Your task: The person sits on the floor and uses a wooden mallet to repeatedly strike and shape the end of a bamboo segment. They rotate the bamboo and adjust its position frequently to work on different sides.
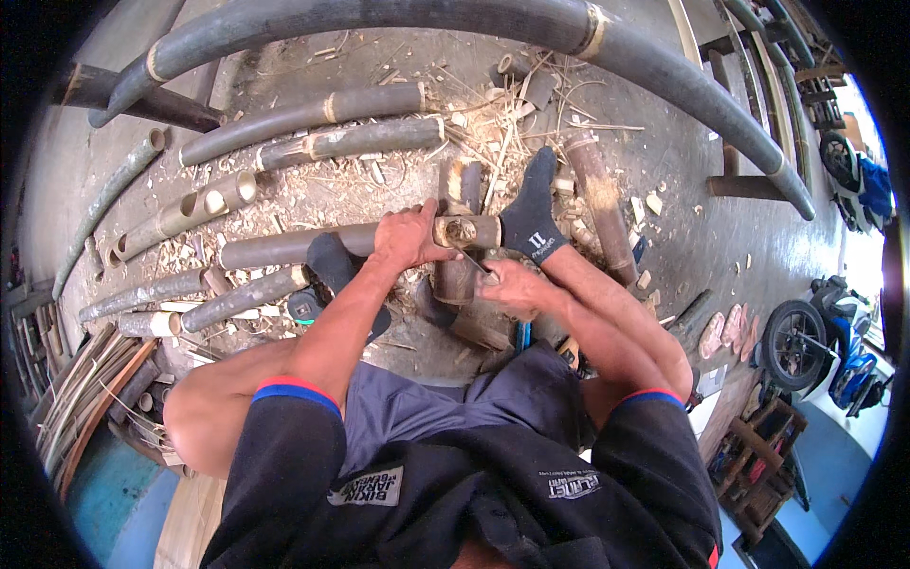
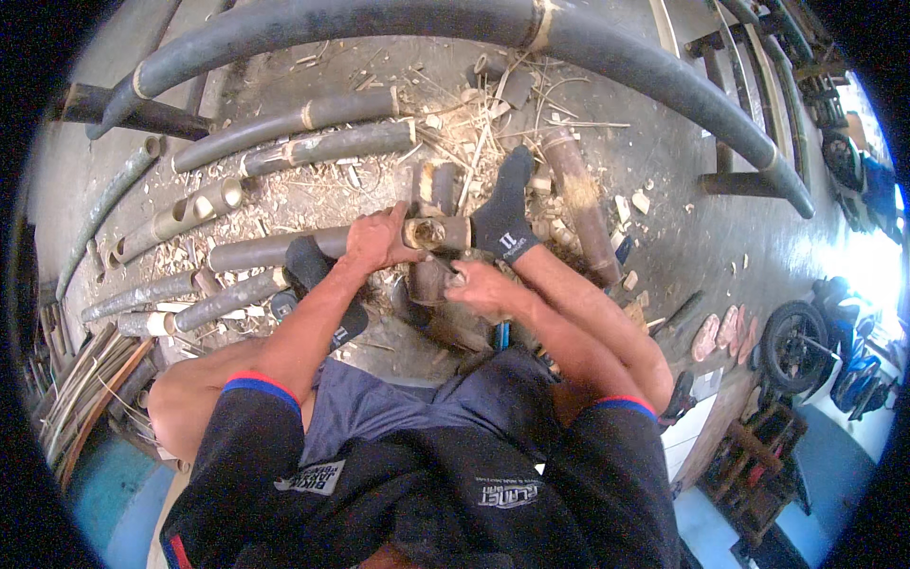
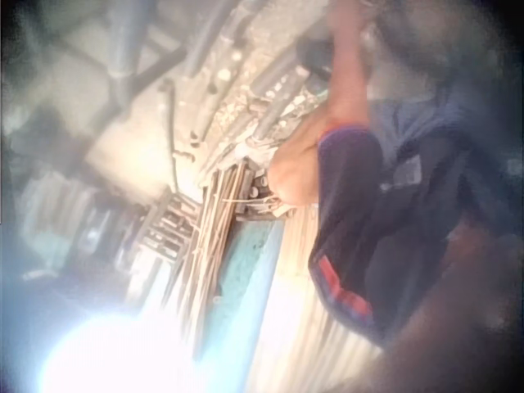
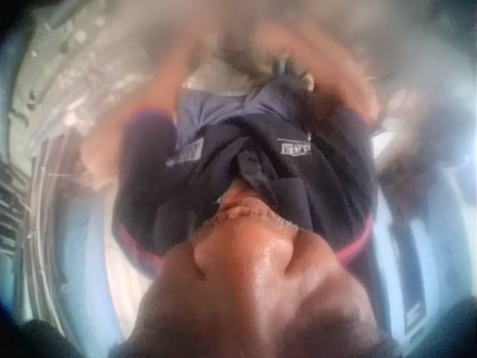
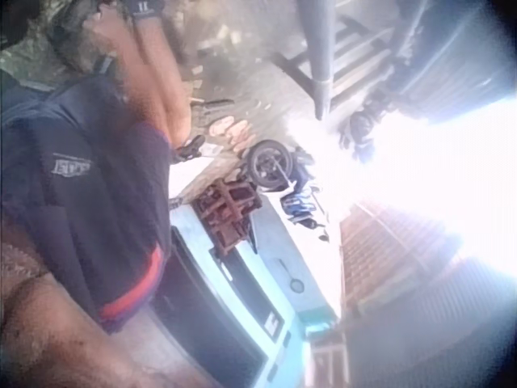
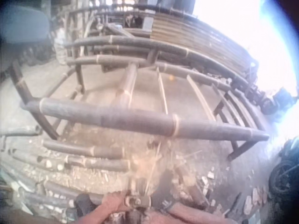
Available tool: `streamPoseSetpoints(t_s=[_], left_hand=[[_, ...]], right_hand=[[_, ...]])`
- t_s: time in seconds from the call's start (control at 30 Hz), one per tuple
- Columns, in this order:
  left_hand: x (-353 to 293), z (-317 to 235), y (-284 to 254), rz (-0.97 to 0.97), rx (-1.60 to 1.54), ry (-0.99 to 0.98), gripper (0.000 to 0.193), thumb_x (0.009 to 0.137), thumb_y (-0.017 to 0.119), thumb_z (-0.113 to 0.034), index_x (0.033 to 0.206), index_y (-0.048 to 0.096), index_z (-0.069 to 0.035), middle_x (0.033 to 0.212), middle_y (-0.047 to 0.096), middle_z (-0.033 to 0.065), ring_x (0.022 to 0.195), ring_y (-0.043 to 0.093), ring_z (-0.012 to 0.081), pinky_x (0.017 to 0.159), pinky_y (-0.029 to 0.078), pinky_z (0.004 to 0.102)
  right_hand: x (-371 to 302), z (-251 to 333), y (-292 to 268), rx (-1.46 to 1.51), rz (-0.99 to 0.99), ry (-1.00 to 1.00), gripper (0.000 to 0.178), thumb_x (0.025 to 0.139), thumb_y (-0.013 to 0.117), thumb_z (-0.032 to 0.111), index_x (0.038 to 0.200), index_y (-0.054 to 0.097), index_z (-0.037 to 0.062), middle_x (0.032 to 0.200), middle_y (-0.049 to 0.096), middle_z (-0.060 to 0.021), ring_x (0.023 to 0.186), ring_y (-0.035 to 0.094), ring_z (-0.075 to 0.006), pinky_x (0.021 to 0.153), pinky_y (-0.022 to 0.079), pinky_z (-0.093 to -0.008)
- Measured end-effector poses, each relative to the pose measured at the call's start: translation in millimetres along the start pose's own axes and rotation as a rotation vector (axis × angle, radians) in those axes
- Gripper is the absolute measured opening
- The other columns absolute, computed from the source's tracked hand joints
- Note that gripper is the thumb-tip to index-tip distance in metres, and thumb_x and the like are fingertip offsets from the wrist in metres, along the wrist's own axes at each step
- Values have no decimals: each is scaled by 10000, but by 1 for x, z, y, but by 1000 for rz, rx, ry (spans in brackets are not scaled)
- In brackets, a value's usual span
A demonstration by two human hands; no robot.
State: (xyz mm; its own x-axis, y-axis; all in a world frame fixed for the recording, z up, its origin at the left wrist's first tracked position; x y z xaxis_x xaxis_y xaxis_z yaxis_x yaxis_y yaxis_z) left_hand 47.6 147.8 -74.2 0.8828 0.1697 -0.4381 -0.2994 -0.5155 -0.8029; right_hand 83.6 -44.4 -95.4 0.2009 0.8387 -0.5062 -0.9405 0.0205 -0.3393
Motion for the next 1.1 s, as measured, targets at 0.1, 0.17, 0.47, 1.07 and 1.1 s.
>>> streamPoseSetpoints(t_s=[0.1, 0.17, 0.47, 1.07, 1.1], left_hand=[[-7, 4, 12, -120, 27, 64, 961, 630, 803, -716, 1284, 539, -63, 980, 737, 192, 921, 720, 362, 843, 537, 464], [-6, 3, 7, -179, -29, 40, 921, 635, 805, -713, 1239, 560, -62, 977, 736, 188, 894, 719, 363, 828, 538, 463], [-6, 20, 19, -282, -51, 146, 698, 733, 757, -557, 1212, 603, -73, 1009, 711, 150, 965, 691, 340, 872, 520, 460], [-15, 27, 17, -363, -217, 184, 453, 826, 738, -372, 1202, 696, -122, 1108, 738, 99, 996, 686, 272, 895, 507, 420], [-12, 37, 29, -398, -214, 159, 397, 824, 736, -348, 1150, 706, -124, 1072, 741, 92, 968, 690, 264, 874, 510, 416]], right_hand=[[-3, 16, 33, 308, -64, 249, 349, 851, 680, 262, 1061, 616, -9, 756, 644, -102, 683, 618, -211, 673, 521, -379], [-1, 21, 47, 494, -159, 341, 298, 858, 688, 236, 1022, 592, 5, 709, 609, -79, 641, 603, -207, 614, 514, -382], [42, 88, 82, 1646, -383, 414, 154, 918, 692, 178, 928, 558, 102, 658, 514, -38, 577, 564, -209, 482, 490, -385], [47, 104, 66, 1552, -499, 540, 196, 950, 643, 245, 970, 535, 83, 673, 538, -54, 532, 570, -217, 463, 500, -391], [56, 110, 69, 1667, -522, 524, 180, 956, 631, 238, 965, 532, 88, 671, 536, -60, 538, 574, -223, 470, 504, -392]])
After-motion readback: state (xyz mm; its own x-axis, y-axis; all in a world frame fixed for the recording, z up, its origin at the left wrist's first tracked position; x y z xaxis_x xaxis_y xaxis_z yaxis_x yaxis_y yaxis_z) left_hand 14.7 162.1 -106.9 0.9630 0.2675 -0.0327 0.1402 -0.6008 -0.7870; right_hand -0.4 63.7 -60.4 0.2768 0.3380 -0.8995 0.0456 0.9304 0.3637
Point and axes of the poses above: each hand's wrist, its own x-axis towards the middle knuckle, its own y-axis out of the palm, z = x × y, the point moved 9 cm from there along x, towards the middle knuckle
